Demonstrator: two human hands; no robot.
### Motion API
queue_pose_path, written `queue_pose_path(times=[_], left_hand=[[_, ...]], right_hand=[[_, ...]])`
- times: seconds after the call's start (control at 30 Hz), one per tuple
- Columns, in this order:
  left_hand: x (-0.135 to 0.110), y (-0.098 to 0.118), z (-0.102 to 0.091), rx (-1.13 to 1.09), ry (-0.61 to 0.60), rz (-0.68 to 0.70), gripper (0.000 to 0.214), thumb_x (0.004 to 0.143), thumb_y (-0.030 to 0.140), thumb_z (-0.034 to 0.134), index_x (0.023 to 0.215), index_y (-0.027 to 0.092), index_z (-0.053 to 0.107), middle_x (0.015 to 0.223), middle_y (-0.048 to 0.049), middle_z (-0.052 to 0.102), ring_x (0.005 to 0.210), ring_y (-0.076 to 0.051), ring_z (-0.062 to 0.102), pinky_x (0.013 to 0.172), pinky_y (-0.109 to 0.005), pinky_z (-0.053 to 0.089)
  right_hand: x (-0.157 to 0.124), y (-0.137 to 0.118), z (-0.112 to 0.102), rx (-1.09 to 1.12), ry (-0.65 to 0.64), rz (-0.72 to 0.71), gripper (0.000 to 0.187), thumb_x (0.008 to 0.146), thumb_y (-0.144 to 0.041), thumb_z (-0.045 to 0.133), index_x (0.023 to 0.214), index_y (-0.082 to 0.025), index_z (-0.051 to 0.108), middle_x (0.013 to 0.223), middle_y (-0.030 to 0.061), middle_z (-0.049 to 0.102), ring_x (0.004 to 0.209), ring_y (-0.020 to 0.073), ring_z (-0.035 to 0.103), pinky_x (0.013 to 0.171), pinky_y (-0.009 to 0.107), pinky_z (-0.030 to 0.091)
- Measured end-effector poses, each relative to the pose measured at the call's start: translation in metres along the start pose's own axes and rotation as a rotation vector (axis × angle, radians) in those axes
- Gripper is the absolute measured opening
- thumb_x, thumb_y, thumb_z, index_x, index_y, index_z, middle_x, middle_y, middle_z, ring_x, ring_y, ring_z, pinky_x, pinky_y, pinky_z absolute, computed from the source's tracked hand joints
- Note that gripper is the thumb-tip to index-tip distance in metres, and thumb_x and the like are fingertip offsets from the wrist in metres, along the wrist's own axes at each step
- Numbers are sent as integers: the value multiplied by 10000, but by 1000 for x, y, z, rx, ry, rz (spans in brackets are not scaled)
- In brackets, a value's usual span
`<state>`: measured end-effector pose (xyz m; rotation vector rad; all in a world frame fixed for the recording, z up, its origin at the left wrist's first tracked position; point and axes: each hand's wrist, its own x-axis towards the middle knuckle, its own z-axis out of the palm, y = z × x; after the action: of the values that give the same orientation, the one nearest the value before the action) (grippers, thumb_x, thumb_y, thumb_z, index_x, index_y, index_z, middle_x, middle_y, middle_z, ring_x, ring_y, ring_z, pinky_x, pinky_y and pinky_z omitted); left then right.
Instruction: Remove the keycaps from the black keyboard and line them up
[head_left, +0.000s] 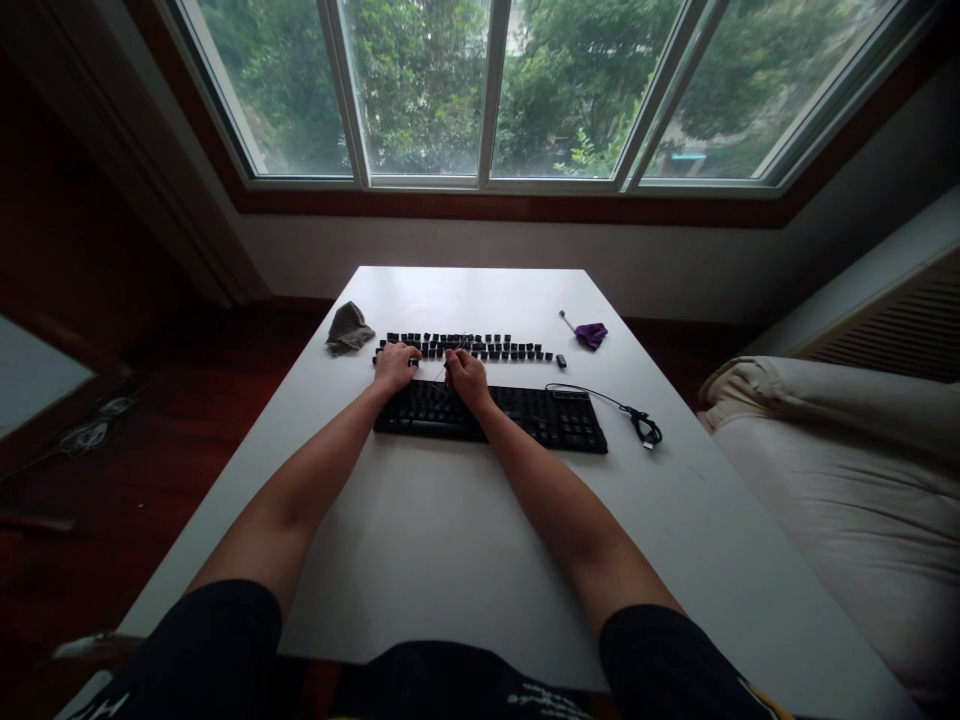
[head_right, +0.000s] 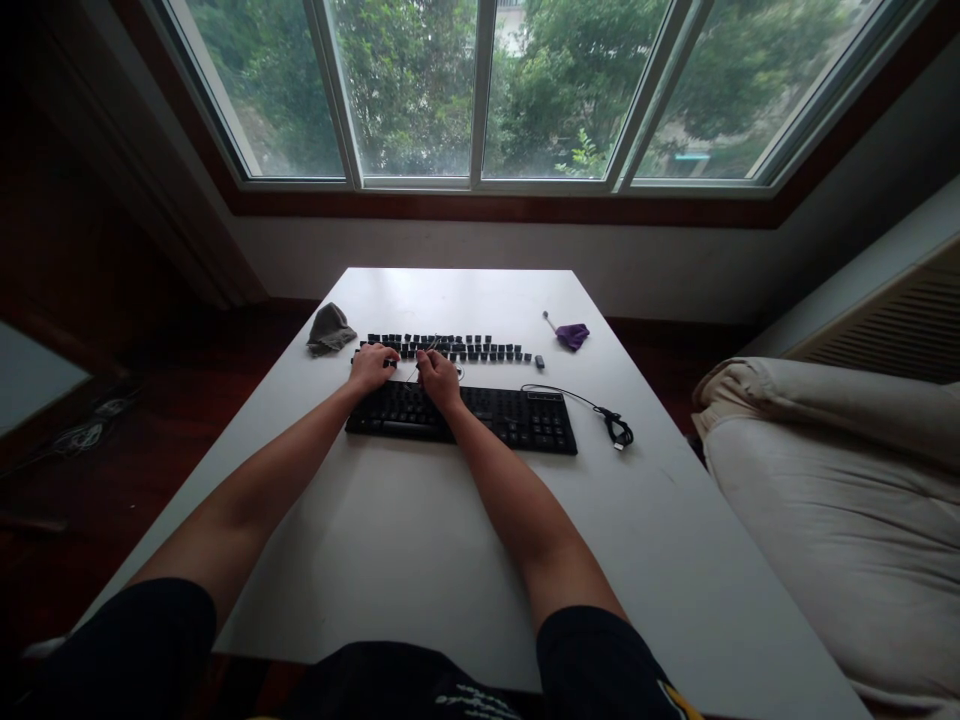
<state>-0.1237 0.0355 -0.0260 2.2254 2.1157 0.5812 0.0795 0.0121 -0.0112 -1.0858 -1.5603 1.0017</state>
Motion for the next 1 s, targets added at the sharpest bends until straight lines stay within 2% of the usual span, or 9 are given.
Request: queue_pose_path(times=[0.7,0.87,1.0], left_hand=[[-2,7,-9,-53,2,2,254,830,242,620,1054,289,731,1159,-60,661,1125,-302,501,987,-462,395],[-12,15,-13,-76,61,-5,226,876,245,578,1042,266,730,1151,-66,666,1117,-291,514,985,-452,408],[-28,26,-20,-113,111,63,204,895,249,565,1012,244,732,1116,-67,672,1096,-277,532,999,-441,411]], right_hand=[[-1,0,-1,-52,-4,-8,479,925,-666,400,736,-238,504,549,-17,583,505,155,575,595,282,463],[1,2,-1,-9,0,-8,521,930,-694,362,726,-234,498,540,-17,571,483,149,557,574,282,447],[3,5,0,-21,3,-2,547,943,-700,317,718,-235,496,532,-15,563,486,152,554,578,282,444]])
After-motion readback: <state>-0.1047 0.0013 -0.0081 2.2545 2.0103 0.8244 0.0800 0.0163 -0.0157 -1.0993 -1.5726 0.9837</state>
